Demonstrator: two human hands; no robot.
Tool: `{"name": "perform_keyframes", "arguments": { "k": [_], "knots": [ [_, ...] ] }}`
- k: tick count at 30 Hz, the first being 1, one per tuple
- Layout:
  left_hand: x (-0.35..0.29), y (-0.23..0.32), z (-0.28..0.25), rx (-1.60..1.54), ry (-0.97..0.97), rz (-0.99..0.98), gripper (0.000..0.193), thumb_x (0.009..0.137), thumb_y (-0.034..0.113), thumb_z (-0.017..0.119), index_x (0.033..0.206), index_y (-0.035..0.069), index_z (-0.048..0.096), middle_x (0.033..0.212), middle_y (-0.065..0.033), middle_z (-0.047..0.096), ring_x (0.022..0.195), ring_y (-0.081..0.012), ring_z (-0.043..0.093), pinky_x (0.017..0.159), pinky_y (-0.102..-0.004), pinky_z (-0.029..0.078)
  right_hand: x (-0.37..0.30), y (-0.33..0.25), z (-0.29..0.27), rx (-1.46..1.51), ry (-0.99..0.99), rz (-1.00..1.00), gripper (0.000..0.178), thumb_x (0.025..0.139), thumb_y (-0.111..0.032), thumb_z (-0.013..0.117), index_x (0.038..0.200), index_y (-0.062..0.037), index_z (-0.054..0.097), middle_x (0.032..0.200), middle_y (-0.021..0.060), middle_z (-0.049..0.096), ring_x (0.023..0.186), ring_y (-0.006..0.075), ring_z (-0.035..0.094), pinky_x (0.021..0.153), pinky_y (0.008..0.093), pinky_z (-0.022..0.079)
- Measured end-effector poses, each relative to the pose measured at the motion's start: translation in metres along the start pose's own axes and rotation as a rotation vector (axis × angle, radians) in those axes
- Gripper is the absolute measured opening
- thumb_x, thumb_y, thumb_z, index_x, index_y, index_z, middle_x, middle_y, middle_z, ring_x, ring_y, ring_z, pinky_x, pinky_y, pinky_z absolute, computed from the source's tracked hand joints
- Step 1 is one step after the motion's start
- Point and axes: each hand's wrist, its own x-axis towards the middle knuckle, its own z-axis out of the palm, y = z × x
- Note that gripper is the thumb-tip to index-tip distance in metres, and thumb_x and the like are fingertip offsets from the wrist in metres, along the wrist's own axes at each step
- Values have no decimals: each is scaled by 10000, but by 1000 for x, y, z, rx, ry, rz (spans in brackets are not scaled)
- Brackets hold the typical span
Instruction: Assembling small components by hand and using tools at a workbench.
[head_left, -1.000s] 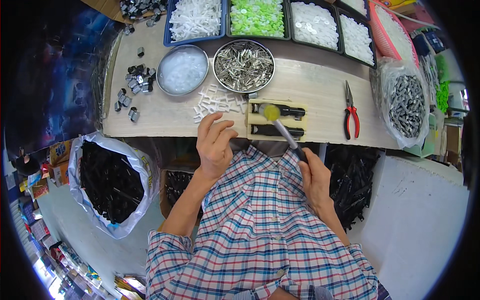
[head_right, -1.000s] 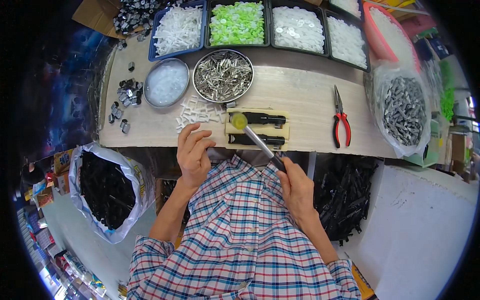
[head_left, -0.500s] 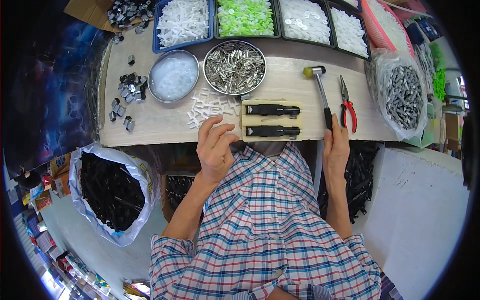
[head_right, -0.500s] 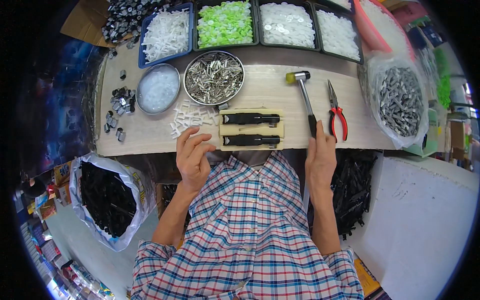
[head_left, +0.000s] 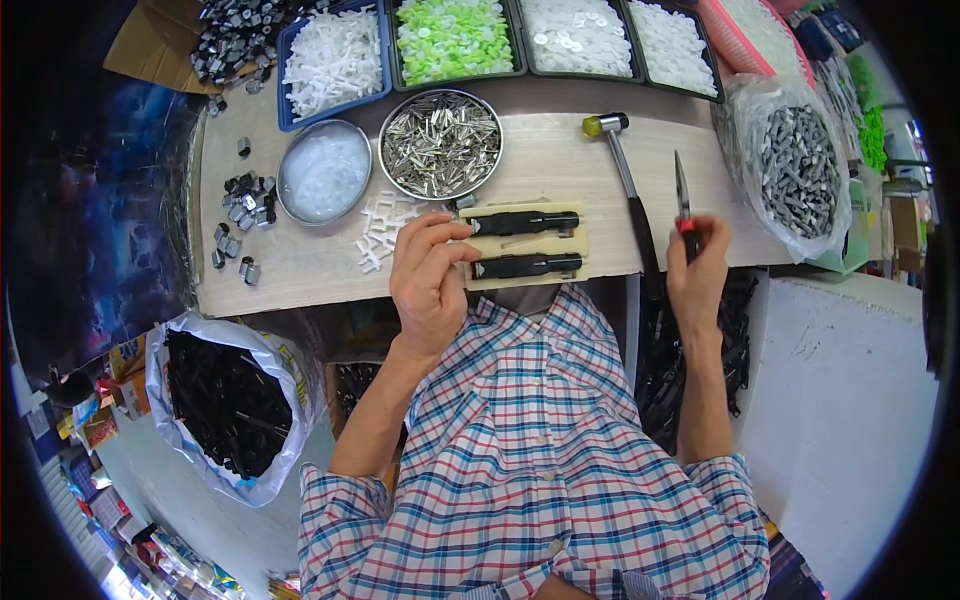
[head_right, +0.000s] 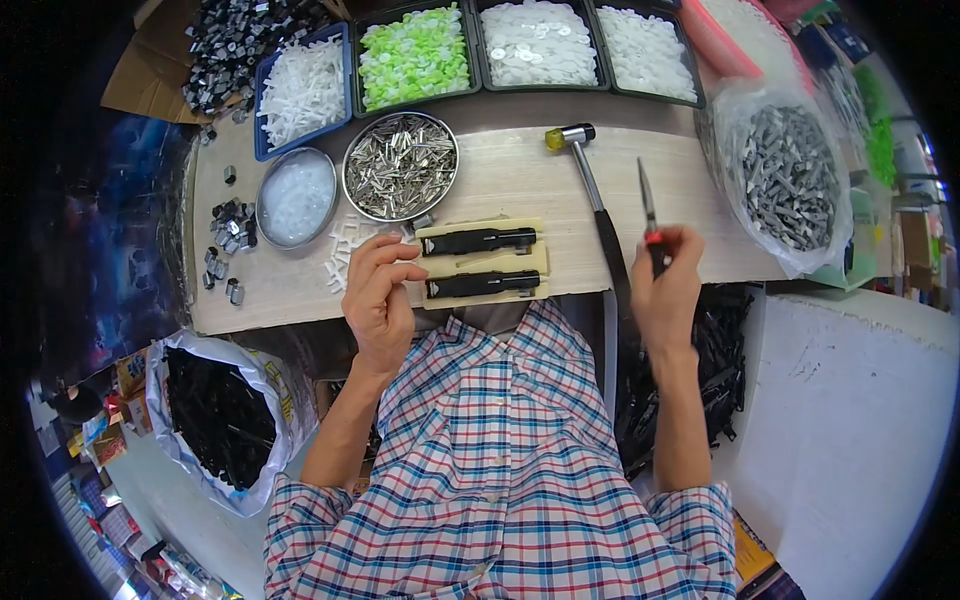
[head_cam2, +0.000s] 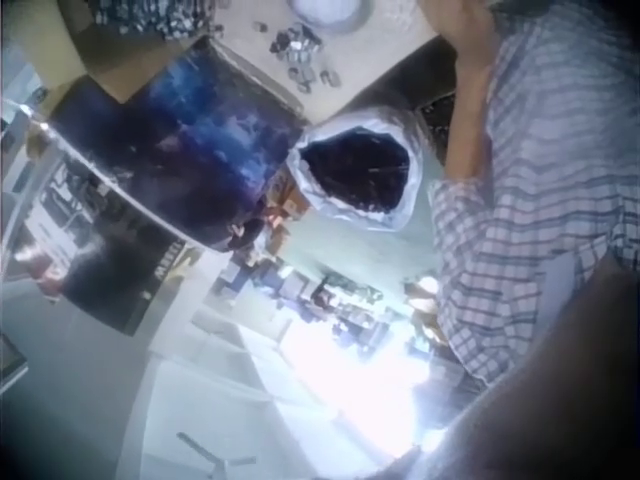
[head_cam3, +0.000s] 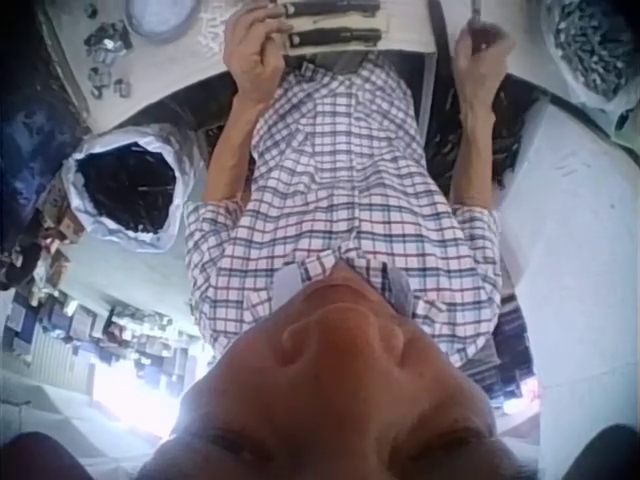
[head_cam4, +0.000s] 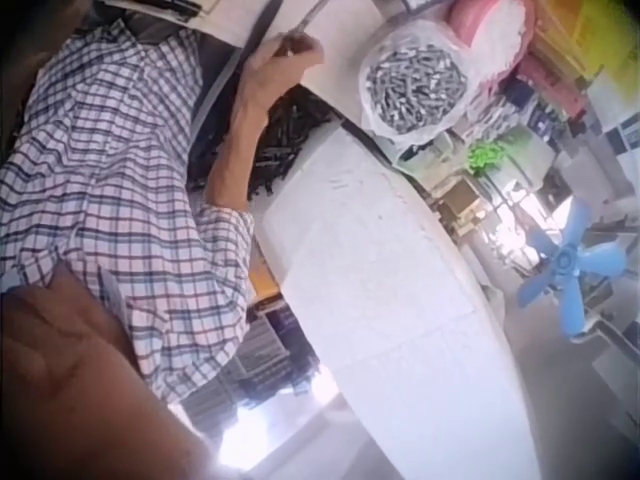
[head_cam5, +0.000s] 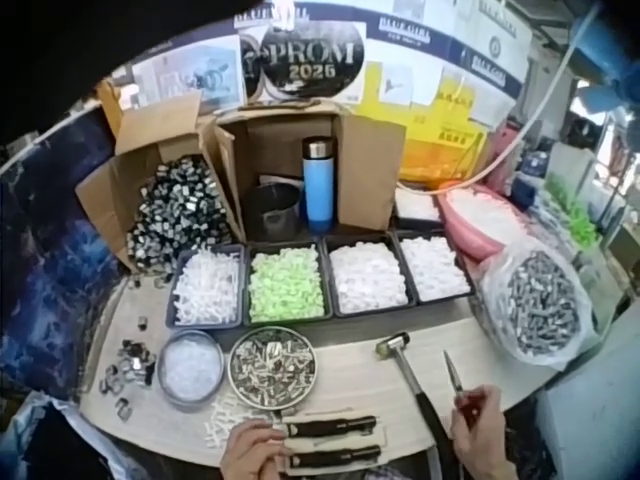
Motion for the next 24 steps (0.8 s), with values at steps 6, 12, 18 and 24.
{"name": "perform_keyframes", "arguments": {
  "k": [6,12,18,24],
  "knots": [
    [10,-1,12,-75,-70,-2,271,740,-200,517,838,-4,675,991,-132,708,1068,-332,643,926,-386,502,-66,-33,-5,116,-415,78,256,857,111,549,1090,40,626,987,129,685,863,162,668,793,289,529],
    [23,9,30,-193,-91,-34,301,849,-176,507,1048,-9,658,1035,-140,683,960,-271,669,852,-319,519,-77,-27,8,102,-385,26,225,855,67,578,1069,45,643,971,153,651,801,247,658,723,305,514],
    [38,16,45,-131,-241,9,313,869,-30,689,1174,9,626,1038,-142,661,918,-286,669,808,-347,537,-64,-48,7,138,-441,79,227,841,73,572,1058,60,636,990,177,642,803,266,649,705,323,506],
    [47,15,53,108,-412,288,487,767,60,775,1223,0,615,990,-145,646,864,-316,653,745,-407,531,-62,-56,2,85,-367,-110,239,791,93,585,1024,61,626,1063,205,619,891,354,655,759,359,522]
  ]
}}
